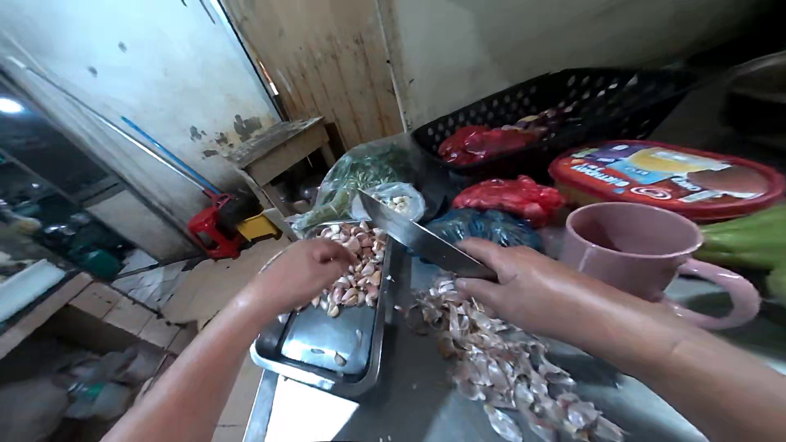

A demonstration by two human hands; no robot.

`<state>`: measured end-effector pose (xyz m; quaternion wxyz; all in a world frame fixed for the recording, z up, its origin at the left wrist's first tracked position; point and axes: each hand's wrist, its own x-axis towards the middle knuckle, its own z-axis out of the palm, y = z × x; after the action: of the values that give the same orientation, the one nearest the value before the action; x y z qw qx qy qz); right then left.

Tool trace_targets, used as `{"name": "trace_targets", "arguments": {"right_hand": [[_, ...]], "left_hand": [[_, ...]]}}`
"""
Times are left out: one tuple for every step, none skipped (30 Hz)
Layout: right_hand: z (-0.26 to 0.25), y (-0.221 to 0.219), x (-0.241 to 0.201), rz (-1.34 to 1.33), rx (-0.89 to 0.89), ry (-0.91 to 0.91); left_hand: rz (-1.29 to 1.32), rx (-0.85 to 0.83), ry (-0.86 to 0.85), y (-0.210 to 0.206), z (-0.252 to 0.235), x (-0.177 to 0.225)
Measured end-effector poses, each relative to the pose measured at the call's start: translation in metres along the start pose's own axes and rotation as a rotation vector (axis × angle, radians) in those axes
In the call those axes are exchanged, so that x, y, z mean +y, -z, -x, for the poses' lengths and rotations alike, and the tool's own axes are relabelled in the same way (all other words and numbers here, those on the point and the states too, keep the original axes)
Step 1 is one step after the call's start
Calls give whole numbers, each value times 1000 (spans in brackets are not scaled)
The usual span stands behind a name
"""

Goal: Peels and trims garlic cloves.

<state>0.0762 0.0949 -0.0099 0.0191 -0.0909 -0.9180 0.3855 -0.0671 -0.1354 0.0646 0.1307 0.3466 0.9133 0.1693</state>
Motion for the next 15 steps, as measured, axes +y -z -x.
{"name": "trace_targets", "arguments": {"right_hand": [[-1,0,0,-8,-13,0],[-1,1,-1,-6,-31,-5],[-1,2,-2,3,-47,-12],[-1,3,-3,16,-62,-27],[-1,3,-4,24,-75,-44],[-1,2,-2,32,-68,-38],[-2,0,3,43,-38,-13],[-3,-1,7,63,-7,12],[-4,-2,8,83,7,18],[-5,-2,8,106,7,12],[-5,-1,7,125,1,-1],[-5,-1,5,137,-3,-13],[-5,-1,4,147,-2,-21],[-6,-2,4,152,6,-20],[-6,-2,4,154,10,-21]], "left_hand": [[-76,-39,-9,-3,3,-5],[-147,-71,-17,-7,4,-13],[-210,-90,-10,-13,2,-21],[-262,-98,16,-19,0,-30],[-299,-98,53,-26,-3,-39],[-317,-106,105,-32,-6,-46],[-310,-104,138,-39,-9,-52],[-293,-94,152,-44,-12,-57],[-266,-74,152,-49,-14,-61],[-239,-54,145,-53,-16,-63],[-224,-44,135,-56,-18,-63],[-225,-43,122,-60,-19,-61],[-241,-52,109,-63,-20,-58],[-275,-70,102,-65,-21,-54],[-329,-92,99,-67,-22,-50]]}}
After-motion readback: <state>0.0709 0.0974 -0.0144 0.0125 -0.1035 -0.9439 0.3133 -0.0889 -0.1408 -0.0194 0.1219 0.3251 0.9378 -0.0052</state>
